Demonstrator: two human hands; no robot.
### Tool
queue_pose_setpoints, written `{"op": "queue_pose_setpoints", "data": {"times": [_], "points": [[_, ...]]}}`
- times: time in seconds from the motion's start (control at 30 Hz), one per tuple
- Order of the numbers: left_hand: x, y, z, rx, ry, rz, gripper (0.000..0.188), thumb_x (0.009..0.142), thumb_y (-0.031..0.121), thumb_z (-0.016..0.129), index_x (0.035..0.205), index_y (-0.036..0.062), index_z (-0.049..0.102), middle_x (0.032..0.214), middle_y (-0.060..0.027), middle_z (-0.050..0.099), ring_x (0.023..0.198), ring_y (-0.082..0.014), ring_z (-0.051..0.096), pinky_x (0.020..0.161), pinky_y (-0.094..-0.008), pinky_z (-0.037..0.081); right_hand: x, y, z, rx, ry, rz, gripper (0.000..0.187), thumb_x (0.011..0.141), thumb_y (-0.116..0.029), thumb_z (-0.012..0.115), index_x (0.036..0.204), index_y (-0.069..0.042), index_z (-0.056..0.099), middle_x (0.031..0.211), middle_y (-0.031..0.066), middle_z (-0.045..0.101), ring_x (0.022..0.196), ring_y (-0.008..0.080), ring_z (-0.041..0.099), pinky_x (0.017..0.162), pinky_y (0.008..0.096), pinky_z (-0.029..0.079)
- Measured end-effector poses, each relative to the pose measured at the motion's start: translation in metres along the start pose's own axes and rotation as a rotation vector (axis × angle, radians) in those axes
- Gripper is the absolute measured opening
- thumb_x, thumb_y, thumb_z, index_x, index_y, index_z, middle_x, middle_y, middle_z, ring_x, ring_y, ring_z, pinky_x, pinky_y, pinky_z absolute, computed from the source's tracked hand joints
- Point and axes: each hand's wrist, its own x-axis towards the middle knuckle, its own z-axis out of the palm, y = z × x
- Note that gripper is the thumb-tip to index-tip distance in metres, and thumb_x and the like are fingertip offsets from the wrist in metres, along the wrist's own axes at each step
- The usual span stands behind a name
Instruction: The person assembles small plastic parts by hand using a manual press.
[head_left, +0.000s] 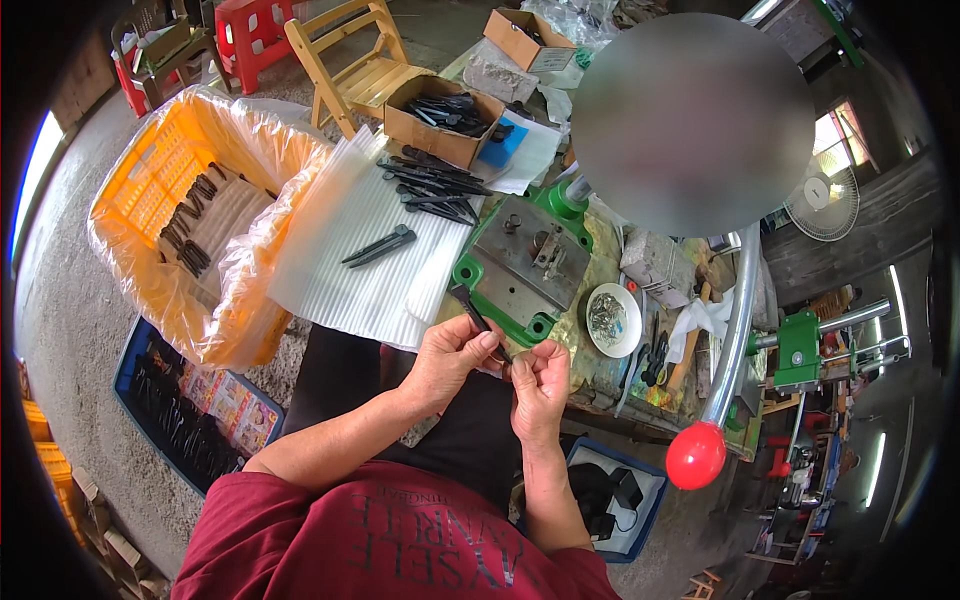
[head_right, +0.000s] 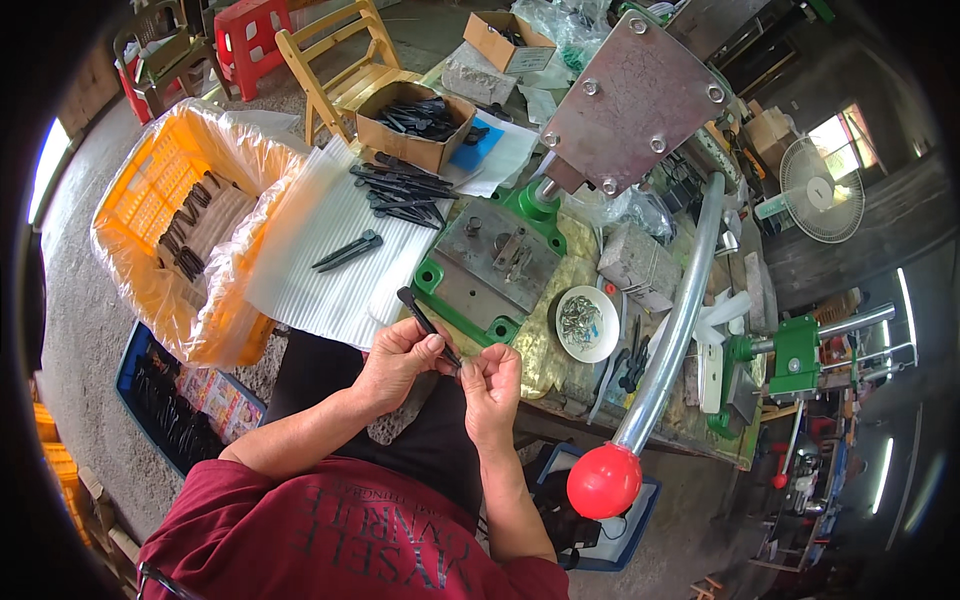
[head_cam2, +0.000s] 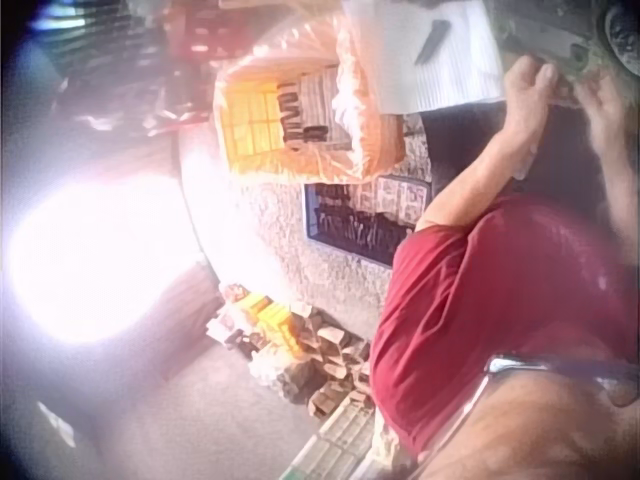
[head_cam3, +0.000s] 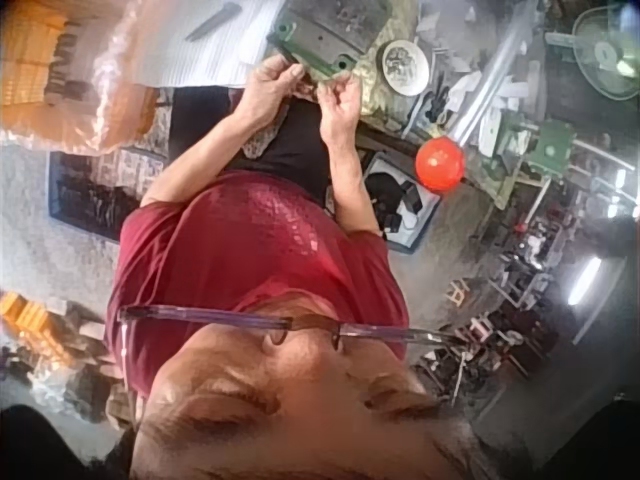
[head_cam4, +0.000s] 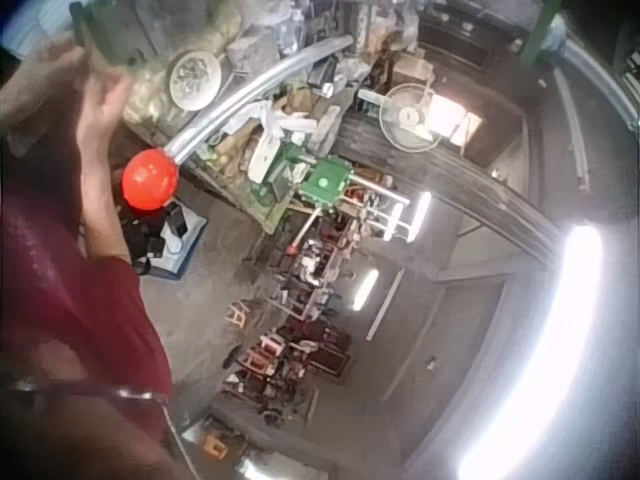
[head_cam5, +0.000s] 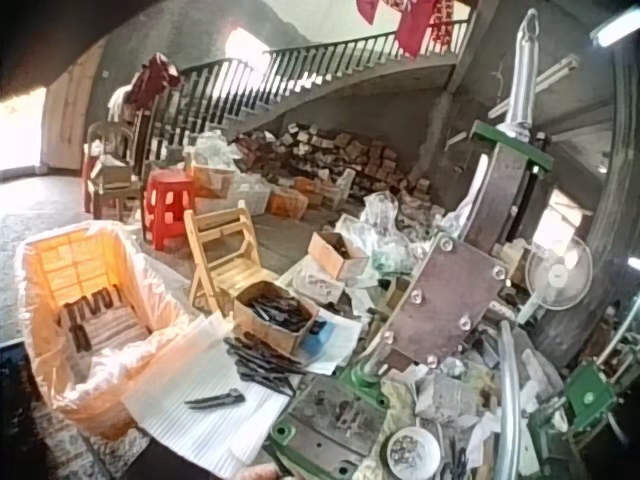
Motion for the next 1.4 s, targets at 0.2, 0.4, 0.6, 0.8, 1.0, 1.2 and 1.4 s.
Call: {"op": "queue_pose_setpoints", "data": {"times": [0.2, 0.4, 0.6, 0.8, 1.0, 1.2, 1.4], "points": [[0.001, 0.001, 0.001, -0.019, 0.036, 0.014, 0.015, 0.084, 0.014, 0.049, 0.092, 0.0026, 0.053, 0.079, -0.0023, 0.055, 0.07, -0.0084, 0.054, 0.061, -0.0205, 0.046, 0.002, 0.004, 0.002, -0.007, 0.083, 0.012, 0.025, 0.079, -0.007, 0.055, 0.097, -0.007, 0.037, 0.071, -0.0004, 0.046, 0.064, 0.0075, 0.045, 0.06, 0.0223, 0.038], [0.011, 0.004, -0.002, -0.044, 0.046, 0.013, 0.015, 0.083, 0.015, 0.048, 0.091, 0.0027, 0.052, 0.083, -0.0045, 0.056, 0.07, -0.0119, 0.056, 0.061, -0.0253, 0.049, 0.005, 0.005, 0.001, -0.033, 0.082, -0.033, 0.021, 0.081, -0.012, 0.053, 0.096, -0.006, 0.039, 0.069, 0.0021, 0.048, 0.063, 0.01, 0.046, 0.06, 0.0228, 0.037], [0.047, 0.025, -0.002, 0.145, 0.079, 0.106, 0.012, 0.083, 0.012, 0.049, 0.087, 0.001, 0.052, 0.076, -0.0039, 0.056, 0.067, -0.0117, 0.057, 0.058, -0.0223, 0.047, 0.004, 0.006, -0.008, -0.075, 0.107, -0.067, 0.019, 0.084, -0.018, 0.048, 0.096, -0.006, 0.04, 0.066, 0.0043, 0.05, 0.061, 0.0109, 0.046, 0.06, 0.022, 0.036], [0.102, 0.032, 0.001, 0.465, 0.069, 0.261, 0.006, 0.081, 0.004, 0.049, 0.084, -0.0005, 0.053, 0.071, -0.0016, 0.054, 0.066, -0.0086, 0.055, 0.057, -0.0208, 0.046, -0.004, 0.012, -0.017, -0.082, 0.119, -0.03, 0.017, 0.084, -0.018, 0.048, 0.093, -0.004, 0.042, 0.066, 0.0058, 0.05, 0.061, 0.0117, 0.047, 0.059, 0.0221, 0.038], [0.136, 0.025, 0.007, 0.674, 0.072, 0.34, 0.005, 0.079, 0.005, 0.052, 0.083, 0.0022, 0.055, 0.07, 0.0012, 0.054, 0.064, -0.0059, 0.053, 0.055, -0.02, 0.045, -0.008, 0.011, -0.025, -0.104, 0.12, -0.019, 0.013, 0.085, -0.014, 0.046, 0.092, -0.003, 0.042, 0.07, 0.0056, 0.051, 0.064, 0.0102, 0.048, 0.062, 0.0216, 0.039], [0.146, 0.022, 0.011, 0.809, 0.116, 0.347, 0.007, 0.078, 0.005, 0.054, 0.084, 0.0018, 0.056, 0.068, -0.0001, 0.055, 0.063, -0.0059, 0.052, 0.055, -0.021, 0.045, -0.01, 0.011, -0.032, -0.113, 0.132, -0.016, 0.012, 0.085, -0.013, 0.045, 0.092, -0.003, 0.042, 0.07, 0.006, 0.052, 0.064, 0.0104, 0.048, 0.062, 0.0217, 0.039], [0.148, 0.02, 0.007, 0.807, 0.135, 0.353, 0.007, 0.078, 0.005, 0.053, 0.084, 0.0011, 0.056, 0.068, -0.0003, 0.055, 0.063, -0.0059, 0.053, 0.055, -0.0211, 0.045, -0.01, 0.013, -0.034, -0.093, 0.135, -0.017, 0.012, 0.085, -0.012, 0.045, 0.092, -0.003, 0.042, 0.07, 0.0063, 0.052, 0.064, 0.0106, 0.048, 0.061, 0.0215, 0.039]]}}
